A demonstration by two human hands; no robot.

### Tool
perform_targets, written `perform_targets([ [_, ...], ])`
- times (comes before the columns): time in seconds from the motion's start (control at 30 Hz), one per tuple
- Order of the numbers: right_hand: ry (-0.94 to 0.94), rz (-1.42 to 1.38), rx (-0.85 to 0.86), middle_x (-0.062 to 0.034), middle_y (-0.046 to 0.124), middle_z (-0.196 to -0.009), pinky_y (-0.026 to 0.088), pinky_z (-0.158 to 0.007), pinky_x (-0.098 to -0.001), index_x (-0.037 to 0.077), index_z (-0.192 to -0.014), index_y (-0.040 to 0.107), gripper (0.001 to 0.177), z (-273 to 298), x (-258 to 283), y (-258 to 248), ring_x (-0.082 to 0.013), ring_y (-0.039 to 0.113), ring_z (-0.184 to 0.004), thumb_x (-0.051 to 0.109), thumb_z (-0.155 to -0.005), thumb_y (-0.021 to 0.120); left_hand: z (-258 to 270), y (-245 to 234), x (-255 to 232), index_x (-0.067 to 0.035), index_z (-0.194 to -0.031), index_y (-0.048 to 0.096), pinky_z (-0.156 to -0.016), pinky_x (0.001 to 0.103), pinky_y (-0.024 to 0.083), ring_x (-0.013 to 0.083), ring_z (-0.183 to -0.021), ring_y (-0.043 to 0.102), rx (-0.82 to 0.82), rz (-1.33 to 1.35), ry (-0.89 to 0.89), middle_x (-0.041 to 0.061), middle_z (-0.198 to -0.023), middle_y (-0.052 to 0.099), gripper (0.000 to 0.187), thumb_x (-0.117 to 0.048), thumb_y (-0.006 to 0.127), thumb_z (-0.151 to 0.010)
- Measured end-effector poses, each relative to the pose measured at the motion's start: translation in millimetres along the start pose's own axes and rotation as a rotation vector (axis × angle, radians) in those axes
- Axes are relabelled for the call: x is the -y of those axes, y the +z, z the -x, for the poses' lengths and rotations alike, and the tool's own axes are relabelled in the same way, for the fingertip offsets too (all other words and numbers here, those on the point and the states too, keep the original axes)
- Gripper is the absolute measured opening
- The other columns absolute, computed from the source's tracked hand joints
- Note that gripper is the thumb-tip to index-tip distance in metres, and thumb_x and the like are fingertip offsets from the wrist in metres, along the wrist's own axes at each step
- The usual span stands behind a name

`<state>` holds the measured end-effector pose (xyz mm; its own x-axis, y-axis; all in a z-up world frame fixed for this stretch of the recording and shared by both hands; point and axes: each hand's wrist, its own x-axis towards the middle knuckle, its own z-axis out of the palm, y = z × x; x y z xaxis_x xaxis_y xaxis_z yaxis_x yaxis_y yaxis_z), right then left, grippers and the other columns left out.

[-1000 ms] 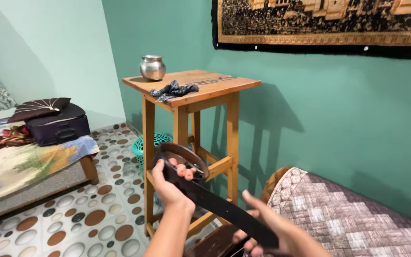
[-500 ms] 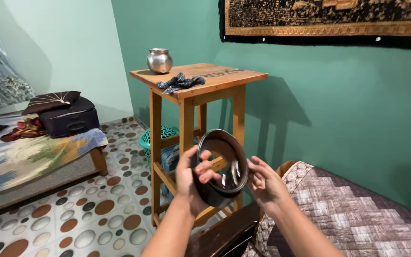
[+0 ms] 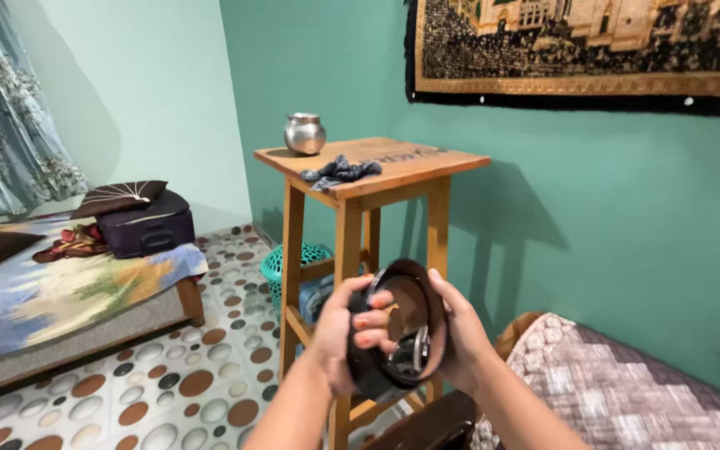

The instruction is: The person picks up several belts and a small metal pot from a chair and places them on a wooden table. The person then folds a white cloth and a patterned cloth and places them on the table.

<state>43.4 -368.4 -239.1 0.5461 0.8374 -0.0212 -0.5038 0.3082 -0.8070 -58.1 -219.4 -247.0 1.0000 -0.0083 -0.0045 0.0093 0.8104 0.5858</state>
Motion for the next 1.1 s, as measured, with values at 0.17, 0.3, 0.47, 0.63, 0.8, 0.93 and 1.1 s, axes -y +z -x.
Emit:
perform_targets([
  [0.17,-0.134,0.08,-0.13,-0.0112,0.073,-0.086,0.059,-0.062,-0.0395,0.006,-0.109,0.07,0.042,-40.7,-2.5,9.2,-0.024,0.07,-0.071,0.044,-0.094,0.06,3.8,-10.3,-36.4,-0.012,-0.084,0.057,-0.056,0.027,0.05,0.0082,-0.041,0.043,-0.134,-0.061,0.1,-0.008,-0.053,0.044,0.036,-0.046,0.059,-0.097],
  [0.3,-0.232,0.216,-0.278,-0.0087,0.073,-0.085,0.057,-0.061,-0.0377,0.003,-0.11,0.07,0.035,-70.1,-3.7,37.0,-0.0223,0.069,-0.07,0.033,-0.094,0.063,7.2,-12.9,-72.2,-0.009,-0.094,0.064,-0.057,0.034,0.053,0.0154,-0.048,0.052,-0.36,-0.337,0.134,0.0,-0.06,0.055,0.045,-0.054,0.057,-0.094],
  [0.47,-0.439,0.495,-0.408,-0.0028,0.073,-0.094,0.052,-0.065,-0.0295,0.007,-0.116,0.071,0.031,-120.3,-13.1,83.8,-0.0119,0.065,-0.076,0.028,-0.093,0.069,23.2,-28.3,-128.2,-0.008,-0.1,0.062,-0.052,0.037,0.057,0.0151,-0.052,0.053,-0.482,-0.496,0.226,-0.001,-0.067,0.052,0.048,-0.054,0.07,-0.087],
  [0.63,-0.63,0.716,-0.389,-0.0076,0.073,-0.1,0.051,-0.069,-0.029,0.006,-0.119,0.068,0.031,-167.6,-20.7,128.3,-0.0116,0.063,-0.082,0.026,-0.095,0.067,25.1,-48.8,-177.1,-0.007,-0.104,0.062,-0.048,0.033,0.058,0.0122,-0.053,0.053,-0.485,-0.727,0.372,0.0,-0.075,0.05,0.043,-0.04,0.079,-0.083],
  [0.8,-0.431,0.378,-0.431,-0.0054,0.071,-0.112,0.054,-0.076,-0.0291,0.01,-0.13,0.059,0.037,-198.4,-26.0,134.0,-0.0106,0.067,-0.09,0.012,-0.093,0.059,17.4,-67.5,-211.7,-0.005,-0.106,0.063,-0.043,0.031,0.048,0.0121,-0.05,0.053,-0.574,-0.853,0.706,0.0,-0.076,0.062,0.04,-0.029,0.079,-0.079],
  [0.93,-0.378,-0.059,0.143,-0.0116,0.068,-0.115,0.057,-0.08,-0.0328,0.011,-0.139,0.053,0.052,-224.4,-26.0,107.7,-0.0164,0.069,-0.086,-0.003,-0.089,0.055,18.2,-77.2,-230.8,-0.006,-0.109,0.064,-0.043,0.029,0.045,0.011,-0.05,0.052,-0.55,-0.782,0.748,0.003,-0.074,0.064,0.039,-0.028,0.078,-0.079],
  [1.1,-0.424,0.012,-0.163,-0.0094,0.067,-0.103,0.06,-0.072,-0.0362,0.008,-0.13,0.053,0.036,-241.7,-30.5,104.8,-0.0175,0.07,-0.084,0.004,-0.094,0.057,2.3,-76.1,-236.9,-0.005,-0.107,0.066,-0.043,0.029,0.042,0.0099,-0.051,0.049,-0.372,-0.72,0.68,0.001,-0.074,0.059,0.036,-0.024,0.079,-0.079],
])
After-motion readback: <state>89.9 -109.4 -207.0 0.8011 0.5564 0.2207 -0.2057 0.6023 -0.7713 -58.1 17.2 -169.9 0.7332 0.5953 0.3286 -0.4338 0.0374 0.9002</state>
